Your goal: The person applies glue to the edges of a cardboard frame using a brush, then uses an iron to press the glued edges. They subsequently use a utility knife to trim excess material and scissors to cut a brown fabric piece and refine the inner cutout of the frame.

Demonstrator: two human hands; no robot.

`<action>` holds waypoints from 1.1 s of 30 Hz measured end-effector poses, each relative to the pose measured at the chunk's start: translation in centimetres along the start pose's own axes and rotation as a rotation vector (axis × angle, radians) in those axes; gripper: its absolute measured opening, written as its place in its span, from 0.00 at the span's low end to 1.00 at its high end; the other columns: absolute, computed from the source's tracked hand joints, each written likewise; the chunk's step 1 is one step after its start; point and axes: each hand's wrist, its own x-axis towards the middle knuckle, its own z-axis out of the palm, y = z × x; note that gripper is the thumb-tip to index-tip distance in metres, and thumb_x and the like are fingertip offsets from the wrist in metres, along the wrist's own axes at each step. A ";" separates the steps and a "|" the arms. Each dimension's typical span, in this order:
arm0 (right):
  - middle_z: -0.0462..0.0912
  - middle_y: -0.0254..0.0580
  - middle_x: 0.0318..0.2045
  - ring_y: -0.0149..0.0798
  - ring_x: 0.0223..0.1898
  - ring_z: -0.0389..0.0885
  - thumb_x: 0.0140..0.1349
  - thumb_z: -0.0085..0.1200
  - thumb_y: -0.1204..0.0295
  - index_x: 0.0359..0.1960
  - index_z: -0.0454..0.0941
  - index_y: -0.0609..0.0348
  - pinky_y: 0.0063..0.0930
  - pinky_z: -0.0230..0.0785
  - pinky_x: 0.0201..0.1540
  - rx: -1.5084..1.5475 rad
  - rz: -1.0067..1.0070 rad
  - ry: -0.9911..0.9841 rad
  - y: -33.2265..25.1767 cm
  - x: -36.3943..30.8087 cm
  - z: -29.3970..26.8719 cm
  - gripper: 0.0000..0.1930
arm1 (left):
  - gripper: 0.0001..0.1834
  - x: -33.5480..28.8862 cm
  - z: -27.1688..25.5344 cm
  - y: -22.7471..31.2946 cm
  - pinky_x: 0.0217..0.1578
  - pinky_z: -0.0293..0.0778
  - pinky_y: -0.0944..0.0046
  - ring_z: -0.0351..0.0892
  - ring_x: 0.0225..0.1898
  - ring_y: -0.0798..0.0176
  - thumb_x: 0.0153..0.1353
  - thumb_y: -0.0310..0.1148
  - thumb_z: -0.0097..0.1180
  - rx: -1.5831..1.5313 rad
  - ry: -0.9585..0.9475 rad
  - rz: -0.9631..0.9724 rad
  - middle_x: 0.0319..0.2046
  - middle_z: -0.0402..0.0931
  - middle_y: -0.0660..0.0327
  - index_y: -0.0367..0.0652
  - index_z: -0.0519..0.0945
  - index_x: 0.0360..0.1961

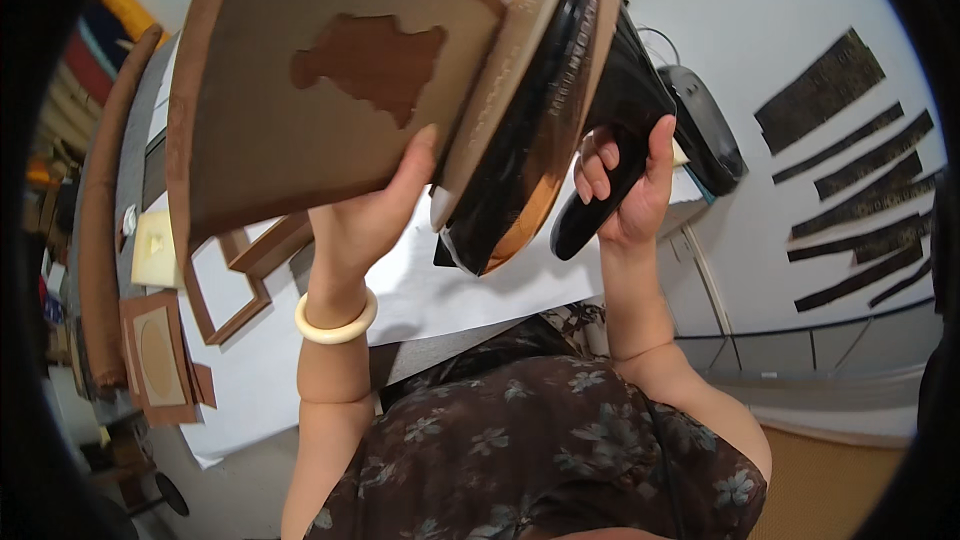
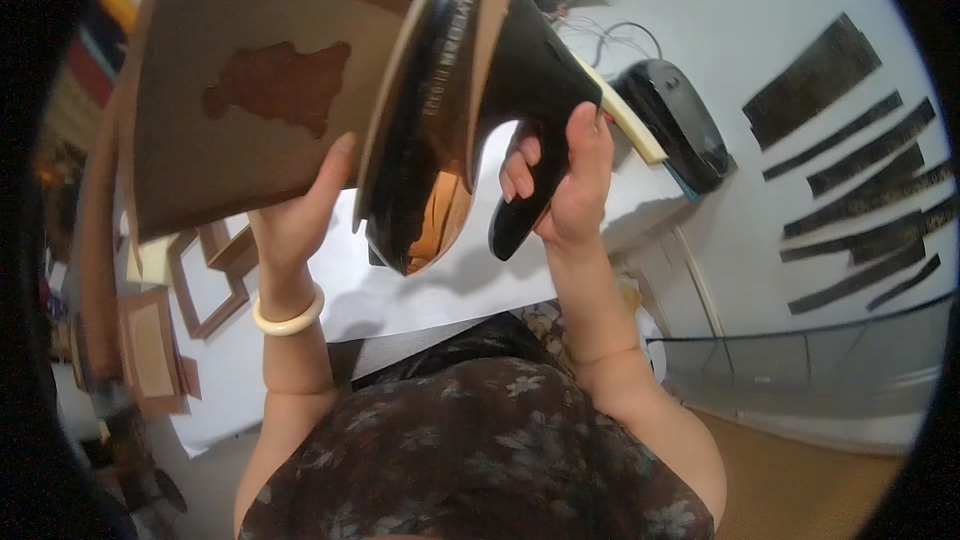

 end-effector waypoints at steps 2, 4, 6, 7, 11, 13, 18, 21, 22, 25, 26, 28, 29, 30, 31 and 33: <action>0.72 0.39 0.22 0.33 0.14 0.70 0.72 0.45 0.50 0.43 0.69 0.59 0.28 0.69 0.17 -0.135 -0.028 0.095 -2.6 0.3 -0.7 0.21 | 0.16 -0.6 0.6 -0.1 0.46 0.72 0.67 0.77 0.41 0.65 0.55 0.26 0.69 -0.191 -0.092 -0.379 0.41 0.80 0.61 0.32 0.81 0.44; 0.74 0.40 0.21 0.34 0.14 0.71 0.71 0.47 0.49 0.41 0.68 0.58 0.29 0.69 0.16 -0.345 -0.220 0.192 -6.7 1.4 -2.3 0.22 | 0.14 -0.7 1.7 -2.0 0.39 0.74 0.65 0.77 0.39 0.68 0.54 0.26 0.69 -0.380 -0.087 -0.542 0.39 0.79 0.62 0.34 0.81 0.40; 0.74 0.39 0.21 0.32 0.16 0.73 0.70 0.51 0.50 0.41 0.69 0.61 0.26 0.70 0.18 -0.718 -0.551 0.163 -11.9 2.9 -5.0 0.23 | 0.26 -0.6 3.0 -3.3 0.44 0.75 0.65 0.78 0.43 0.65 0.52 0.28 0.71 -0.614 -0.247 -0.724 0.43 0.79 0.60 0.35 0.76 0.52; 0.75 0.37 0.22 0.30 0.18 0.74 0.69 0.54 0.52 0.42 0.71 0.62 0.24 0.70 0.20 -0.804 -0.657 0.142 -13.9 3.9 -5.6 0.22 | 0.28 -0.9 3.4 -4.2 0.44 0.76 0.64 0.78 0.44 0.64 0.52 0.28 0.71 -0.646 -0.317 -0.853 0.44 0.79 0.60 0.35 0.75 0.54; 0.80 0.36 0.29 0.26 0.22 0.75 0.63 0.65 0.65 0.47 0.75 0.66 0.21 0.69 0.25 -1.181 -0.760 0.204 -20.8 9.6 -15.3 0.19 | 0.31 -2.3 4.7 -8.0 0.42 0.78 0.61 0.80 0.45 0.63 0.52 0.32 0.73 -0.691 -0.516 -1.147 0.46 0.79 0.60 0.37 0.75 0.56; 0.80 0.35 0.29 0.25 0.23 0.76 0.61 0.67 0.64 0.48 0.76 0.67 0.21 0.69 0.25 -1.294 -0.687 0.291 -23.7 11.4 -19.8 0.21 | 0.31 -2.9 5.4 -9.8 0.40 0.78 0.62 0.80 0.44 0.64 0.52 0.35 0.73 -0.677 -0.622 -1.193 0.45 0.79 0.60 0.39 0.74 0.56; 0.79 0.30 0.26 0.22 0.23 0.73 0.63 0.64 0.60 0.45 0.80 0.65 0.20 0.70 0.25 -1.416 -0.349 0.385 -24.2 14.4 -28.1 0.19 | 0.22 -5.4 5.1 -13.5 0.30 0.77 0.66 0.79 0.30 0.66 0.57 0.34 0.70 -0.614 -0.727 -1.367 0.37 0.79 0.59 0.39 0.76 0.50; 0.75 0.27 0.22 0.21 0.23 0.69 0.63 0.63 0.57 0.45 0.80 0.62 0.19 0.66 0.24 -1.447 -0.129 0.362 -24.4 15.7 -29.4 0.20 | 0.20 -6.6 4.3 -13.8 0.26 0.75 0.69 0.76 0.25 0.70 0.59 0.37 0.69 -0.606 -0.697 -1.406 0.32 0.78 0.60 0.37 0.76 0.46; 0.72 0.26 0.21 0.21 0.23 0.68 0.65 0.61 0.56 0.44 0.80 0.62 0.19 0.64 0.25 -1.482 -0.050 0.336 -24.6 15.9 -29.9 0.20 | 0.20 -6.8 4.0 -13.6 0.24 0.75 0.71 0.76 0.24 0.70 0.58 0.40 0.69 -0.535 -0.676 -1.419 0.31 0.79 0.61 0.37 0.77 0.44; 0.71 0.27 0.21 0.23 0.24 0.69 0.66 0.59 0.55 0.42 0.79 0.61 0.21 0.64 0.28 -1.635 0.084 0.196 -25.0 15.6 -30.3 0.19 | 0.21 -6.8 3.2 -12.3 0.23 0.78 0.74 0.78 0.22 0.72 0.60 0.45 0.68 -0.310 -0.613 -1.431 0.25 0.80 0.62 0.36 0.79 0.37; 0.72 0.28 0.22 0.25 0.24 0.70 0.66 0.59 0.55 0.42 0.79 0.61 0.23 0.65 0.29 -1.741 0.131 0.154 -25.5 15.6 -30.5 0.19 | 0.19 -6.8 2.8 -11.6 0.23 0.78 0.73 0.78 0.22 0.71 0.62 0.44 0.65 -0.353 -0.590 -1.415 0.24 0.79 0.62 0.36 0.79 0.35; 0.81 0.47 0.29 0.47 0.36 0.81 0.65 0.57 0.60 0.48 0.79 0.60 0.37 0.71 0.41 -2.355 0.122 0.181 -24.6 15.7 -26.4 0.18 | 0.16 -7.5 1.4 -10.6 0.23 0.78 0.72 0.78 0.21 0.71 0.64 0.42 0.64 -0.319 -0.571 -1.419 0.23 0.79 0.62 0.37 0.79 0.33; 0.82 0.48 0.33 0.49 0.40 0.81 0.65 0.56 0.61 0.48 0.80 0.58 0.40 0.71 0.45 -2.565 -0.220 0.119 -24.3 15.8 -25.5 0.16 | 0.15 -7.8 1.1 -10.8 0.23 0.78 0.71 0.77 0.20 0.71 0.64 0.41 0.63 -0.323 -0.588 -1.408 0.21 0.78 0.63 0.38 0.80 0.32; 0.84 0.50 0.38 0.52 0.44 0.82 0.65 0.56 0.63 0.48 0.80 0.57 0.42 0.71 0.50 -2.728 -0.586 0.037 -22.6 16.3 -23.6 0.15 | 0.16 -8.1 0.6 -10.9 0.21 0.77 0.72 0.77 0.19 0.72 0.64 0.41 0.64 -0.322 -0.615 -1.404 0.20 0.78 0.62 0.37 0.80 0.31; 0.84 0.48 0.43 0.51 0.48 0.82 0.64 0.55 0.66 0.48 0.81 0.55 0.43 0.71 0.54 -2.486 -0.711 0.048 -19.8 18.0 -21.5 0.14 | 0.16 -8.3 0.2 -10.9 0.20 0.76 0.73 0.77 0.18 0.72 0.64 0.41 0.64 -0.321 -0.603 -1.398 0.19 0.78 0.62 0.36 0.80 0.30; 0.86 0.48 0.41 0.45 0.44 0.84 0.65 0.55 0.67 0.47 0.82 0.59 0.36 0.74 0.49 -1.788 -0.605 -0.087 -9.3 20.8 -15.1 0.13 | 0.17 -8.4 -0.2 -10.1 0.17 0.74 0.74 0.77 0.16 0.73 0.64 0.41 0.64 -0.233 -0.559 -1.404 0.18 0.78 0.62 0.35 0.80 0.30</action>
